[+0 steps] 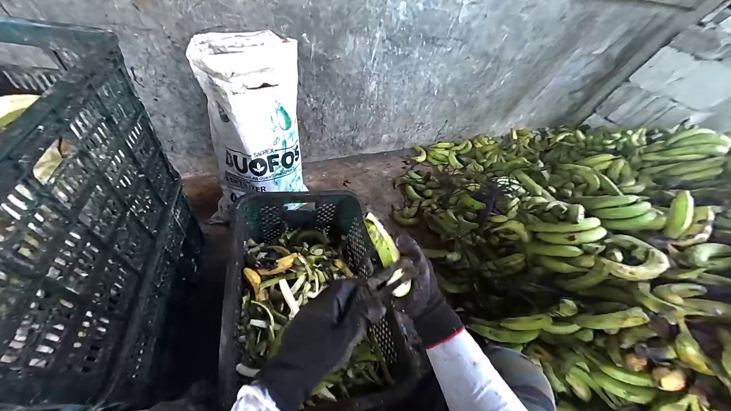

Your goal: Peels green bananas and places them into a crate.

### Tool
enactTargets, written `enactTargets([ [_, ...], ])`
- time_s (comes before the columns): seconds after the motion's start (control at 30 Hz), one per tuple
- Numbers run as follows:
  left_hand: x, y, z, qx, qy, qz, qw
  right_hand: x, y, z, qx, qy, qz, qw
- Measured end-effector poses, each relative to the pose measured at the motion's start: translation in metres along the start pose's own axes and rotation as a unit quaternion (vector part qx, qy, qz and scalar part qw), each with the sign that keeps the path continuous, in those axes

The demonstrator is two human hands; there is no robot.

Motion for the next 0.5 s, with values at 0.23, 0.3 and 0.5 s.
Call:
enactTargets([
  [0.23,0.056,-0.018,0.023,-0.019,0.242,0.314,0.918,-0.02,0.056,-0.024,-0.178,-0.092,0.163,0.966],
  [0.3,0.086,-0.026,0.021,0.005,0.324,0.271,0.907,-0.019,0.059,-0.033,-0.183,-0.086,0.167,0.965],
  [0.5,0.069,-0.015,0.01,-0.003,0.17,0.118,0.978,-0.001,0.037,-0.015,-0.102,-0.044,0.149,0.983],
])
Point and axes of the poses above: each hand's wrist, its own z-axis towards the middle knuckle, its own x-axis out of the back of the hand, y = z × x, the point moved 8 cm from there along z, towards the middle knuckle, and after that the axes turned 4 degrees about y, right-handed, at the moved point
